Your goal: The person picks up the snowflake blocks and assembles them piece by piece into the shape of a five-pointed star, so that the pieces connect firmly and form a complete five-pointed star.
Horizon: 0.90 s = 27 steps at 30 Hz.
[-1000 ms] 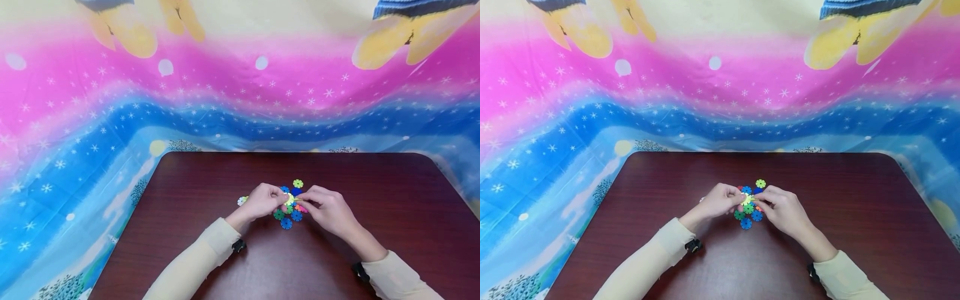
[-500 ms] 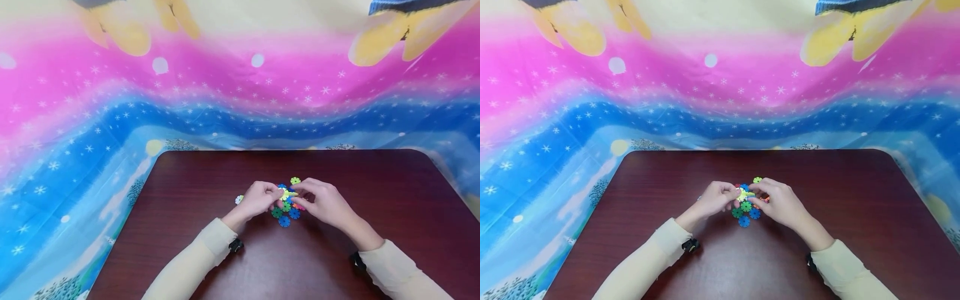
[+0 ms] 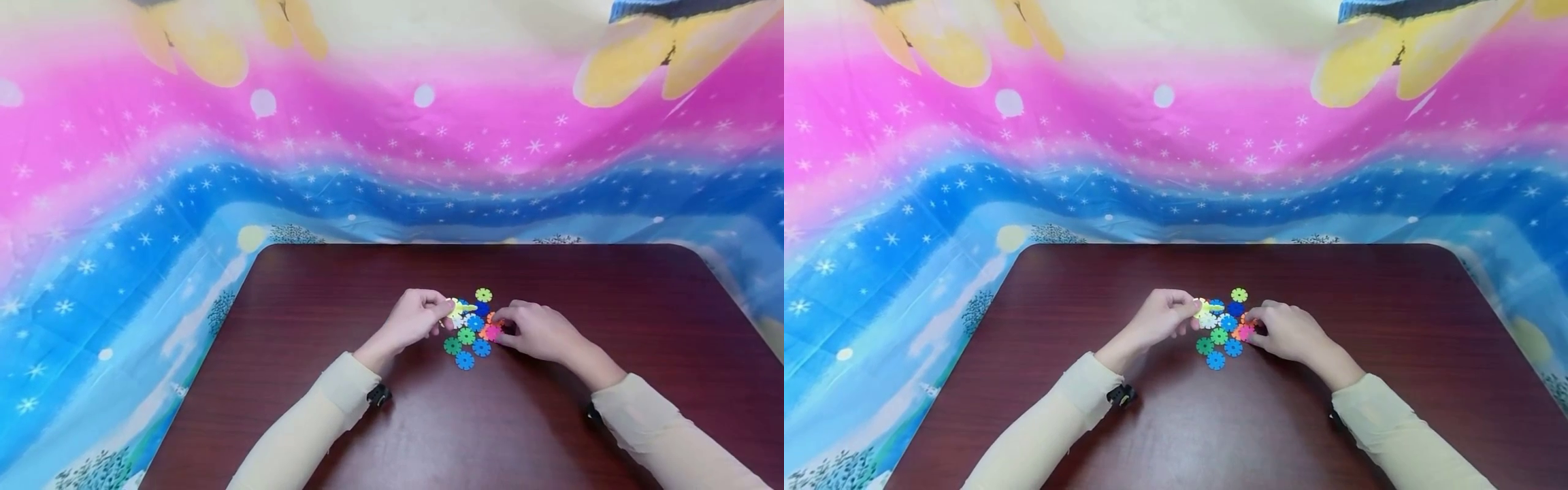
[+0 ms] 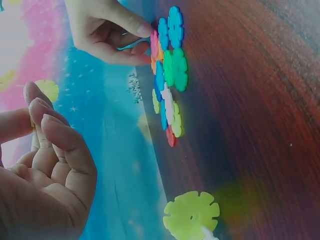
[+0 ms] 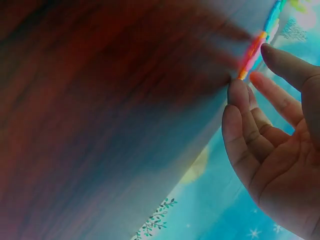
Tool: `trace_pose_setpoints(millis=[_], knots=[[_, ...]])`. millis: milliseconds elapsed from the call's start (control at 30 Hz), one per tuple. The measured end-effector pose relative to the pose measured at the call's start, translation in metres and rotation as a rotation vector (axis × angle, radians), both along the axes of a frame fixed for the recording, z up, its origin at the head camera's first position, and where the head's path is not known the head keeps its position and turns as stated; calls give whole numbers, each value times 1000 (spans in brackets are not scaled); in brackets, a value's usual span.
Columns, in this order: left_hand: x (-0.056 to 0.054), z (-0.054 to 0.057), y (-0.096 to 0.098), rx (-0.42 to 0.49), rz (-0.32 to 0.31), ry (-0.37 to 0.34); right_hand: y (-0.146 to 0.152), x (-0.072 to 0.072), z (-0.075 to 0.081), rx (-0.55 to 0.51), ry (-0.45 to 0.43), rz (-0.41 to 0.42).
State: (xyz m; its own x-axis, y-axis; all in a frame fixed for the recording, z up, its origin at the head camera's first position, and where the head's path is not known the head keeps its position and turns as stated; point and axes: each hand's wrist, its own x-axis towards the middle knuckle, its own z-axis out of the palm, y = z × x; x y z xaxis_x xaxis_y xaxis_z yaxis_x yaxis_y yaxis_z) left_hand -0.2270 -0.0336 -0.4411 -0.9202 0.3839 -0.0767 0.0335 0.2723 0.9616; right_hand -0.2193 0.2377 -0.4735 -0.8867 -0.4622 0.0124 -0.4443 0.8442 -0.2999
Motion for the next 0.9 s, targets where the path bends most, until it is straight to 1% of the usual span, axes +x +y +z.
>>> trace_pose_setpoints(millis=[133, 233, 367, 467, 633, 800, 900], knots=[[-1, 1, -1, 26, -3, -5, 0, -3, -1, -13, -30, 14], [-2, 1, -2, 37, 0, -12, 1, -4, -1, -45, -82, 5], [-2, 0, -3, 30, 12, -20, 2, -3, 1, -94, -152, -10], [-2, -1, -3, 29, 19, -33, 3, 0, 3, -126, -178, -13], [-1, -2, -2, 28, 15, -45, 4, 8, 7, -204, -167, -41], [0, -3, 0, 10, 16, -49, 1, 20, 12, -290, -117, -104], [1, -2, 1, 4, 19, -54, -3, 27, 16, -324, -78, -134]])
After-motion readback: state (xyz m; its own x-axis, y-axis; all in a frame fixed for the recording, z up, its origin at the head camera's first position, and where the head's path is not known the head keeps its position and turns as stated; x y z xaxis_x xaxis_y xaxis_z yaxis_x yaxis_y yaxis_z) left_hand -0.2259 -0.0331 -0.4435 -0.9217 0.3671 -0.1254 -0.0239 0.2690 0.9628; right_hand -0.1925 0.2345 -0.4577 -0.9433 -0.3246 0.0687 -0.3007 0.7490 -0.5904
